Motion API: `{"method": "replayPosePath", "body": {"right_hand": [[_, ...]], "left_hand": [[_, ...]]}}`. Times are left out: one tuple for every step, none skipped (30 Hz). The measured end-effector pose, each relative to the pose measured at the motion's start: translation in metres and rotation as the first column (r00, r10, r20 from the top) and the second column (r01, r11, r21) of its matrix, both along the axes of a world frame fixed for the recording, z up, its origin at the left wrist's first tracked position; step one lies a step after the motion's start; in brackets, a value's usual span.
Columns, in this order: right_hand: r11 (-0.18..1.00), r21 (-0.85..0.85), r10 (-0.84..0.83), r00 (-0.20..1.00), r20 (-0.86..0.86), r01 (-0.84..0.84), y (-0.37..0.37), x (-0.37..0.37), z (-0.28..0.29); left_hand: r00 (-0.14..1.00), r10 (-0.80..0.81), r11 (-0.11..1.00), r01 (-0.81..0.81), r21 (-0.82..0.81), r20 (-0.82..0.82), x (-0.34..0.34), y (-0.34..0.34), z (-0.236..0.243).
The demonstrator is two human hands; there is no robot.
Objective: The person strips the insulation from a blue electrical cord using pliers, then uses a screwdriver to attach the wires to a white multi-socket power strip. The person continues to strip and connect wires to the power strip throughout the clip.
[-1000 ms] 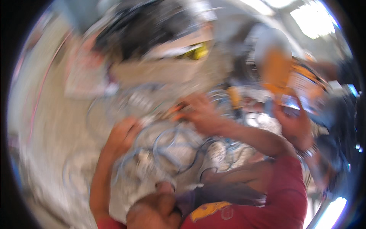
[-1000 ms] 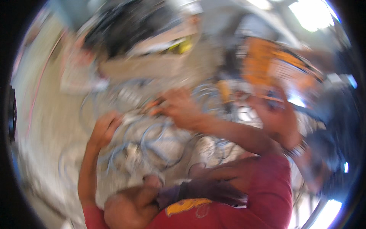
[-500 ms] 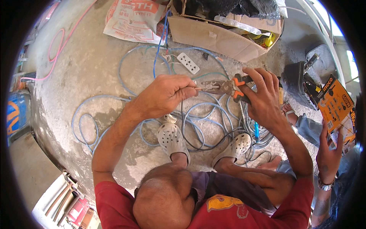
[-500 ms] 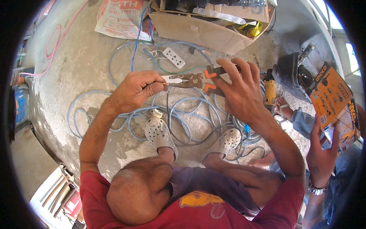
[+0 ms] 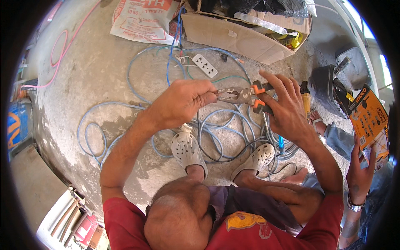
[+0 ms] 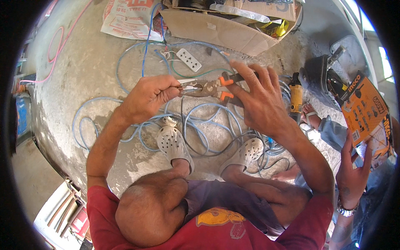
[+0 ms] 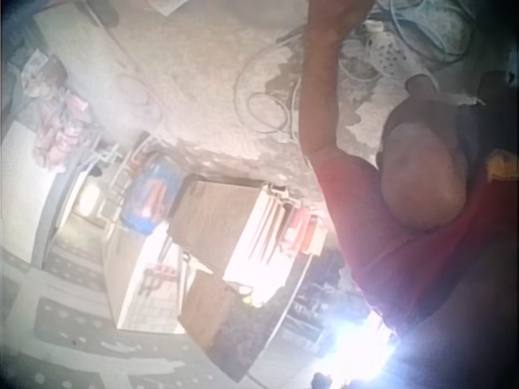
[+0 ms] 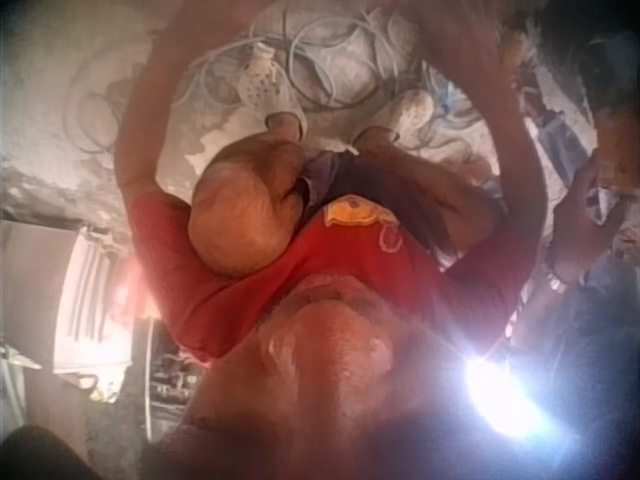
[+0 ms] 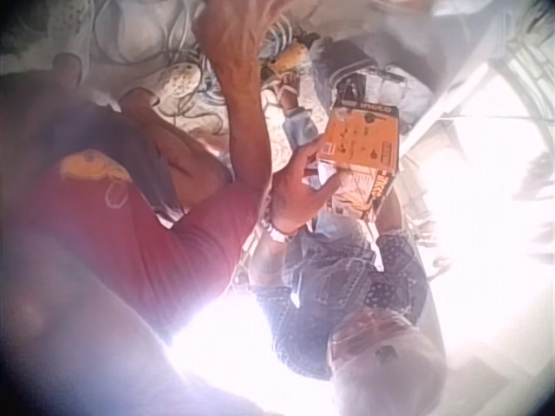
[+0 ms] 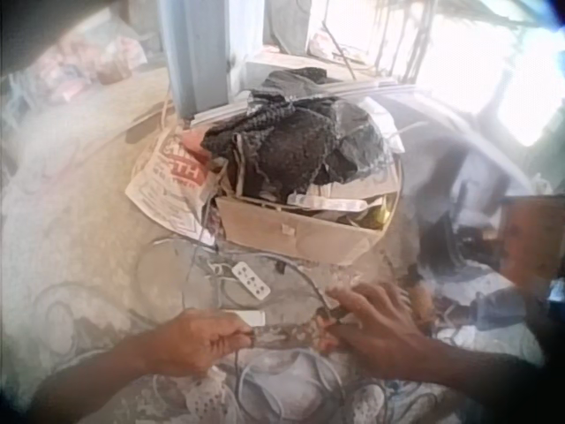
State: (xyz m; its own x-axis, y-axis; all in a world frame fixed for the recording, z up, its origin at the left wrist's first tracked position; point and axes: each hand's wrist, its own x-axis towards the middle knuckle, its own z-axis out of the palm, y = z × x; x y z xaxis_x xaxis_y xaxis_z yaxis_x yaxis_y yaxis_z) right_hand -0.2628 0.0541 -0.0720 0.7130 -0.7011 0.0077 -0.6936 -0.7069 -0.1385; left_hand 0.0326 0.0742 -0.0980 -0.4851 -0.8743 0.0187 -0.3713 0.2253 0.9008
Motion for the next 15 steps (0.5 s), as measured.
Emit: {"method": "replayPosePath", "body": {"right_hand": [[0.999,0.047,0.002,1.0,0.019,-0.003,0.0,-0.004,-0.003],[0.996,0.094,0.003,0.999,0.037,-0.006,-0.001,-0.008,-0.004],[0.997,0.071,0.021,1.0,0.021,-0.022,-0.002,-0.009,-0.005],[0.998,0.048,0.038,0.999,0.003,-0.039,-0.003,-0.011,-0.005],[0.998,0.026,0.055,0.998,-0.014,-0.055,-0.004,-0.012,-0.005],[0.998,-0.004,0.066,0.998,-0.004,-0.066,-0.005,-0.01,-0.003],[0.996,-0.033,0.077,0.997,0.005,-0.077,-0.007,-0.008,0.0],[0.994,-0.062,0.089,0.996,0.015,-0.088,-0.009,-0.006,0.003],[0.993,-0.083,0.09,0.996,0.01,-0.089,-0.009,-0.005,0.004],[0.991,-0.103,0.092,0.996,0.005,-0.091,-0.01,-0.005,0.005],[0.988,-0.123,0.094,0.996,0.001,-0.093,-0.011,-0.005,0.006],[0.988,-0.123,0.089,0.996,-0.001,-0.089,-0.011,-0.005,0.005],[0.989,-0.122,0.086,0.996,-0.002,-0.085,-0.01,-0.005,0.005],[0.989,-0.121,0.082,0.997,-0.003,-0.082,-0.009,-0.006,0.004],[0.991,-0.107,0.083,0.996,0.013,-0.081,-0.008,-0.007,0.002]], "left_hand": [[1.0,-0.002,1.0,0.002,-0.027,0.003,-0.001,0.001,-0.001],[1.0,-0.008,0.999,0.008,-0.033,0.014,-0.001,0.001,-0.002],[1.0,-0.011,0.999,0.012,-0.037,0.027,-0.001,0.001,-0.002],[0.999,-0.015,0.999,0.016,-0.042,0.04,-0.001,0.001,-0.002],[0.999,-0.028,1.0,0.027,0.012,0.034,0.0,0.001,-0.003],[0.999,-0.041,0.997,0.04,0.063,0.025,0.001,0.001,-0.003],[0.998,-0.054,0.992,0.052,0.115,0.015,0.001,0.001,-0.004],[0.999,-0.034,0.99,0.035,0.135,-0.011,0.0,0.001,-0.005],[0.999,-0.013,0.988,0.018,0.155,-0.035,-0.001,0.002,-0.006],[0.998,0.01,0.985,0.001,0.175,-0.058,-0.002,0.003,-0.006],[0.997,0.013,0.984,0.0,0.178,-0.07,-0.002,0.002,-0.005],[0.997,0.015,0.983,0.0,0.181,-0.082,-0.002,0.002,-0.005],[0.995,0.018,0.983,-0.001,0.185,-0.094,-0.002,0.001,-0.004],[0.997,0.007,0.988,0.005,0.154,-0.075,-0.003,0.001,-0.004],[0.998,-0.004,0.992,0.011,0.125,-0.056,-0.003,0.0,-0.003]]}}
